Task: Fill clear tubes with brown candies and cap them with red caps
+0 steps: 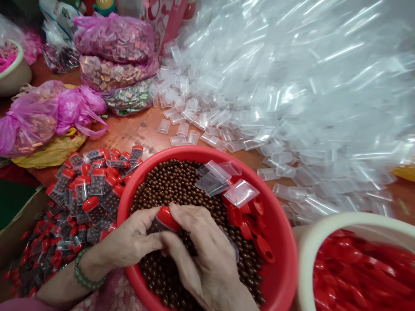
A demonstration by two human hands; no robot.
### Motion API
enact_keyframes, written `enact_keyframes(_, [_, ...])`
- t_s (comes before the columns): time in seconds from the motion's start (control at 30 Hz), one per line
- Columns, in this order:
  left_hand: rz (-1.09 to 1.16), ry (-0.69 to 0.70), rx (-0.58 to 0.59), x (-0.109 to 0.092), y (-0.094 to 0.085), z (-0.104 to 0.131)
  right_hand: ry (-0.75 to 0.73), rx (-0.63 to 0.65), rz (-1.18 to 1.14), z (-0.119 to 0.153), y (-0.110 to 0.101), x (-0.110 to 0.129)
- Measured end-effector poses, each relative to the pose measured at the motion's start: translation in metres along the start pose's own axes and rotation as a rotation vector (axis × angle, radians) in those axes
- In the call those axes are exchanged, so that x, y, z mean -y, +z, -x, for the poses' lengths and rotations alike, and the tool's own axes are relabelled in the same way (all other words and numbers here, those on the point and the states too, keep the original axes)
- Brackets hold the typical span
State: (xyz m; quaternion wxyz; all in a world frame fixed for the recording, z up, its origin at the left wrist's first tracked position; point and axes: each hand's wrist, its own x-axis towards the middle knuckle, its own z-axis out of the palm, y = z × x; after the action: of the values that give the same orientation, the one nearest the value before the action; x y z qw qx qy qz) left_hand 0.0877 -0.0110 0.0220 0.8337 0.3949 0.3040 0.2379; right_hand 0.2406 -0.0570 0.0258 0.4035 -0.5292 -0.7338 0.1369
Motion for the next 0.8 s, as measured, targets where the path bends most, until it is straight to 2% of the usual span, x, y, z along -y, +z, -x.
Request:
enact_keyframes(0.1, [0.100, -0.084, -0.018, 0.002, -0.002, -0.001, -0.123, 0.090, 0.200, -0.001, 0.002, -0.004])
enact_keyframes(0.23, [0.227, -0.141, 0.002, 0.005, -0.002, -0.002, -0.207, 0.085, 0.415, -0.004, 0.008, -0.005])
enact_keyframes(0.4, [0.257, -0.146, 0.047, 0.006, -0.001, -0.001, -0.306, 0.072, 0.445, -0.004, 0.010, -0.006])
enact_keyframes(0.63, [0.220, -0.143, 0.063, 0.009, -0.003, 0.001, -0.373, 0.011, 0.446, -0.002, 0.010, -0.004])
enact_keyframes(0.7, [0.142, -0.140, -0.010, 0.012, -0.003, 0.002, -0.370, 0.006, 0.451, 0.000, 0.013, 0.001])
enact_keyframes(0.8, [-0.128, -0.004, -0.257, 0.014, -0.002, 0.008, -0.344, 0.005, 0.468, 0.002, 0.018, 0.013])
